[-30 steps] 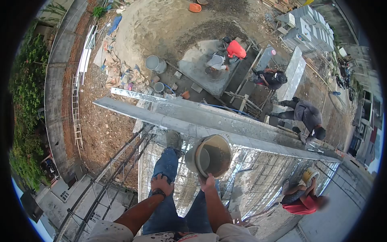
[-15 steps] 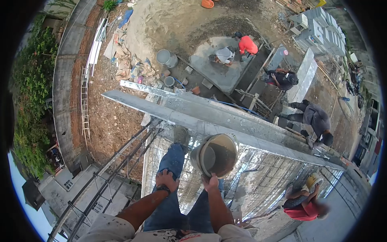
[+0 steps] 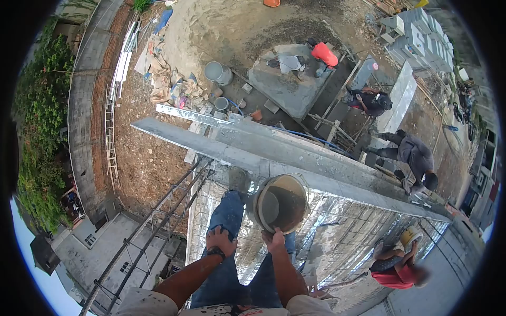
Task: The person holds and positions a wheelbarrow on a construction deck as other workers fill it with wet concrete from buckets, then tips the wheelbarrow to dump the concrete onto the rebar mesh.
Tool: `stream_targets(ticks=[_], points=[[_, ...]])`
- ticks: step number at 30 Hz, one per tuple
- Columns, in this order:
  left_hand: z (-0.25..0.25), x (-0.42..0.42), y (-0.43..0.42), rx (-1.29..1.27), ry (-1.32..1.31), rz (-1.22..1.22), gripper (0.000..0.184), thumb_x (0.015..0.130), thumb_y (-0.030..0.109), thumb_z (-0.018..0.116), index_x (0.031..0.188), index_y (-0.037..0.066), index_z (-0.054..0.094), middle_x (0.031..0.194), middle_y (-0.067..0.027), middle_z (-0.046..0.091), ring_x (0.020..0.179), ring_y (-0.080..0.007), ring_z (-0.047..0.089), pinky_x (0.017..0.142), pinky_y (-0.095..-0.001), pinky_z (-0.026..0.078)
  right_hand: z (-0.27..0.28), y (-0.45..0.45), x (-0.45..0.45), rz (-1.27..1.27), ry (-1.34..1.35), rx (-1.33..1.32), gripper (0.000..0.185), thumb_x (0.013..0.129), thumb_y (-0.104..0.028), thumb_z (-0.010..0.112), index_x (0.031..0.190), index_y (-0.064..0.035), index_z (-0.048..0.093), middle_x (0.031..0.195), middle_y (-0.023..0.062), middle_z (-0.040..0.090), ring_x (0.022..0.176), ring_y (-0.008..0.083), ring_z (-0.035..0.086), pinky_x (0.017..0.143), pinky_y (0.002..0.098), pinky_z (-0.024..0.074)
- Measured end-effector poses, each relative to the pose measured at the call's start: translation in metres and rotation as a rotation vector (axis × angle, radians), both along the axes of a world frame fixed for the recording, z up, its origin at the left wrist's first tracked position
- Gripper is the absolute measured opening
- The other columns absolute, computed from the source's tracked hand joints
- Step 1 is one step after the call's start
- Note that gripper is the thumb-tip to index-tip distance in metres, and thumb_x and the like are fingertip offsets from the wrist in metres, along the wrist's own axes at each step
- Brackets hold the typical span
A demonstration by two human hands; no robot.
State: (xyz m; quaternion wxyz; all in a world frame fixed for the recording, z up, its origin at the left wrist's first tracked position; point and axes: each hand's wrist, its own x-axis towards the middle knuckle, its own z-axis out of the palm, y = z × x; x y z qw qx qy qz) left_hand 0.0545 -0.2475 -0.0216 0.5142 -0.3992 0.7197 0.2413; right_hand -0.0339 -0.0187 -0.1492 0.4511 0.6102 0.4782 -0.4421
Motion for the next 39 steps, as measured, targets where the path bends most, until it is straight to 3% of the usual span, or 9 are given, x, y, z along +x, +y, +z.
stream_targets(ticks=[7, 13, 23, 39], points=[[0.001, -0.005, -0.010, 0.017, -0.018, 0.010, 0.065, 0.083, 0.054, 0.061, 0.130, 0.009, 0.061, 0.148, -0.0145, 0.042, 0.132, -0.0432, 0.041, 0.109, -0.0531, 0.033, -0.001, -0.017, -0.008, 0.026, -0.017, -0.032, 0.035, 0.099, -0.037, 0.051, 0.120, -0.0095, 0.056, 0.105, 0.0129, 0.068, 0.088, 0.0281, 0.069, 0.074, 0.0384, 0.0570], [0.000, -0.007, -0.013, 0.034, -0.003, 0.033, 0.062, 0.083, 0.051, 0.061, 0.129, 0.009, 0.062, 0.148, -0.0150, 0.043, 0.131, -0.0428, 0.042, 0.110, -0.0523, 0.033, 0.001, -0.036, -0.016, 0.078, 0.033, -0.018, 0.033, 0.097, -0.034, 0.057, 0.116, -0.0078, 0.057, 0.095, 0.0110, 0.068, 0.081, 0.0251, 0.068, 0.071, 0.0385, 0.0564], [-0.001, -0.002, -0.008, 0.019, -0.001, 0.010, 0.062, 0.083, 0.052, 0.061, 0.129, 0.010, 0.063, 0.148, -0.0152, 0.043, 0.130, -0.0423, 0.043, 0.111, -0.0517, 0.033, -0.012, -0.040, -0.006, 0.144, 0.033, 0.013, 0.032, 0.095, -0.032, 0.062, 0.117, -0.0089, 0.056, 0.098, 0.0104, 0.067, 0.078, 0.0249, 0.069, 0.066, 0.0378, 0.0568], [-0.004, -0.005, 0.008, -0.009, -0.014, -0.088, 0.065, 0.082, 0.054, 0.061, 0.131, 0.011, 0.062, 0.148, -0.0135, 0.044, 0.132, -0.0432, 0.044, 0.112, -0.0521, 0.032, -0.008, -0.017, 0.011, -0.012, -0.012, -0.001, 0.023, 0.097, -0.032, 0.057, 0.109, -0.0113, 0.058, 0.088, 0.0067, 0.066, 0.073, 0.0214, 0.066, 0.062, 0.0369, 0.0547]])
